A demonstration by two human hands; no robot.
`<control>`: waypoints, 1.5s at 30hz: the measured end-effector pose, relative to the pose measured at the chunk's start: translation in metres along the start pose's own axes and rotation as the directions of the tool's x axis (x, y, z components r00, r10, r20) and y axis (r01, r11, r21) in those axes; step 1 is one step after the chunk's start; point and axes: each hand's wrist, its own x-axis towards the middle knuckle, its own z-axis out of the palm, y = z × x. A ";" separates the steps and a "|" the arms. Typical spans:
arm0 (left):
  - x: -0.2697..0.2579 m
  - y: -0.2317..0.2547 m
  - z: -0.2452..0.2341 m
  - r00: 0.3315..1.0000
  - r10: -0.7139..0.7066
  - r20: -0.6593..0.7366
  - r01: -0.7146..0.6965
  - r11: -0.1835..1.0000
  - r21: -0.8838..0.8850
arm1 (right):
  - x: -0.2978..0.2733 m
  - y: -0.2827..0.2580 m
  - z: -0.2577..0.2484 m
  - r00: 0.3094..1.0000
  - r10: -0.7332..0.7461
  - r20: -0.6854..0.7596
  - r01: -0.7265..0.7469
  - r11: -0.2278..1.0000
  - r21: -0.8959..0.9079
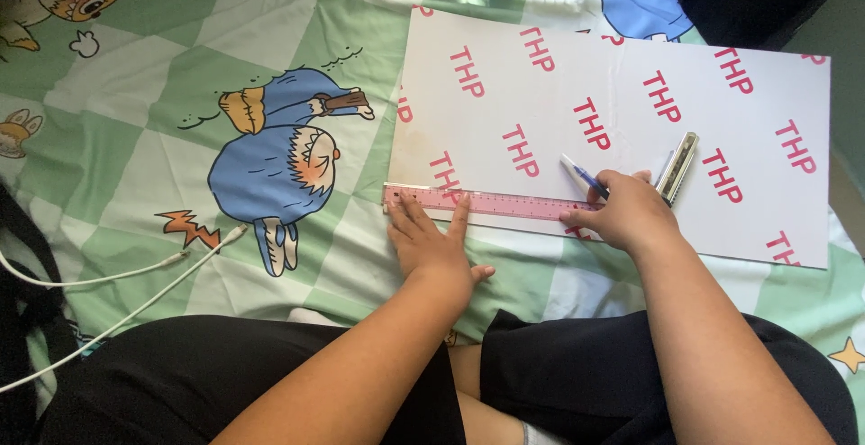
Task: Taking white boards out of a cardboard box and measuring them with a ruler and pen on a bed.
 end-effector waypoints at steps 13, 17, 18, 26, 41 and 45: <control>-0.002 0.002 0.003 1.000 0.011 -0.024 -0.012 0.999 -0.031 | 0.005 0.005 0.002 1.000 -0.013 0.006 0.013 0.999 -0.051; -0.002 0.003 0.003 0.999 0.019 -0.030 -0.020 0.999 -0.028 | 0.001 0.003 0.000 1.000 -0.009 -0.006 0.008 0.999 -0.040; -0.003 0.003 0.003 0.999 0.020 -0.034 -0.021 0.999 -0.034 | 0.000 0.003 0.000 1.000 -0.008 -0.007 0.008 0.999 -0.047; 0.006 0.004 0.008 1.000 0.007 -0.024 -0.008 1.000 -0.009 | 0.002 0.004 -0.001 1.000 -0.027 -0.009 0.026 0.997 -0.076; 0.012 0.003 0.006 1.000 0.003 -0.009 -0.003 1.000 -0.022 | 0.011 0.012 0.004 1.000 -0.018 0.022 0.021 0.993 -0.115; 0.018 0.001 0.008 1.000 -0.001 -0.010 0.000 0.999 -0.037 | 0.008 0.010 0.003 1.000 -0.015 0.020 0.017 0.993 -0.114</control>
